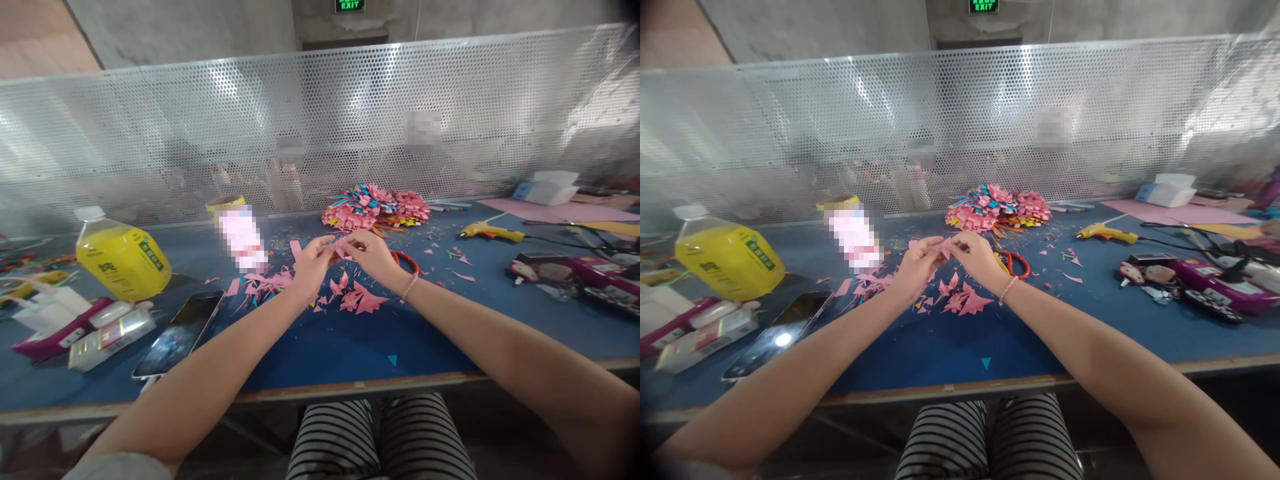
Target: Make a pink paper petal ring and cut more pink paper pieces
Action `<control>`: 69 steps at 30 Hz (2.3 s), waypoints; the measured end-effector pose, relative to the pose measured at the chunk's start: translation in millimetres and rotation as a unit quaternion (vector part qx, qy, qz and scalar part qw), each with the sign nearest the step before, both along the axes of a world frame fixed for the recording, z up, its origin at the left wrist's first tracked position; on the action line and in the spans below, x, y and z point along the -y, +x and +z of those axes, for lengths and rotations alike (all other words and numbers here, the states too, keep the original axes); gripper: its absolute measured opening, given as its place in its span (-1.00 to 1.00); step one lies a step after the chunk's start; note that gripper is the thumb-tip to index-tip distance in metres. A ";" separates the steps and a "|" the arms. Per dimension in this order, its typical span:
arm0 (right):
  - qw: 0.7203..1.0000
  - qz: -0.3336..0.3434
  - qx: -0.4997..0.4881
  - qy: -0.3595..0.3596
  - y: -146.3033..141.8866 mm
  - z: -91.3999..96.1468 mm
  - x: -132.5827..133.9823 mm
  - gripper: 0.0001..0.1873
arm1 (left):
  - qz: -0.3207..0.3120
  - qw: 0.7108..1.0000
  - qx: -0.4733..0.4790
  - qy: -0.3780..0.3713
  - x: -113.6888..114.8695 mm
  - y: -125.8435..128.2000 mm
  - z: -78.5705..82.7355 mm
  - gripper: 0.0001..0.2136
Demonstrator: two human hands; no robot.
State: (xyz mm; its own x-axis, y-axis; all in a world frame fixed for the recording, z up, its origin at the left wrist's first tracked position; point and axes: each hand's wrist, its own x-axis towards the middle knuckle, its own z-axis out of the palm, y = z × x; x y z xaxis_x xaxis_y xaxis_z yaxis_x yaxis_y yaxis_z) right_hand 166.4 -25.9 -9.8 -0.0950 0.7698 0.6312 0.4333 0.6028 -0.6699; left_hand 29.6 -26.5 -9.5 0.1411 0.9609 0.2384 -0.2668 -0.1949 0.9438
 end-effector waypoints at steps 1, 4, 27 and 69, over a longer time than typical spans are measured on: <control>1.000 0.000 -0.011 -0.009 -0.1 -0.8 -0.7 -0.85 | -0.004 0.999 0.024 -0.024 0.5 0.6 0.8 -0.88; 0.999 -0.005 -0.033 -0.030 -0.1 -2.4 -1.0 -0.83 | -0.029 0.995 0.070 -0.069 2.6 1.5 3.3 -0.96; 0.996 0.029 -0.062 -0.052 -1.7 -0.4 1.7 -0.82 | -0.051 0.997 0.045 -0.028 4.6 -0.9 3.9 -0.87; 0.946 0.014 0.255 0.199 11.4 -3.4 2.5 -0.83 | -0.065 0.973 0.099 -0.196 0.4 -5.4 11.8 -0.89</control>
State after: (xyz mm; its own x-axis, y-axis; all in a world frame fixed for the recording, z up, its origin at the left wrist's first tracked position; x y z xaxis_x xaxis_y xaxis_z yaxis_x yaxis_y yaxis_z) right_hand 177.8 -28.4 -13.2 -0.4824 0.4730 0.7373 0.6184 0.7800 -0.0958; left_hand 24.2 -26.9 2.3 0.2554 0.9607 -0.1086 -0.4500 0.2176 0.8661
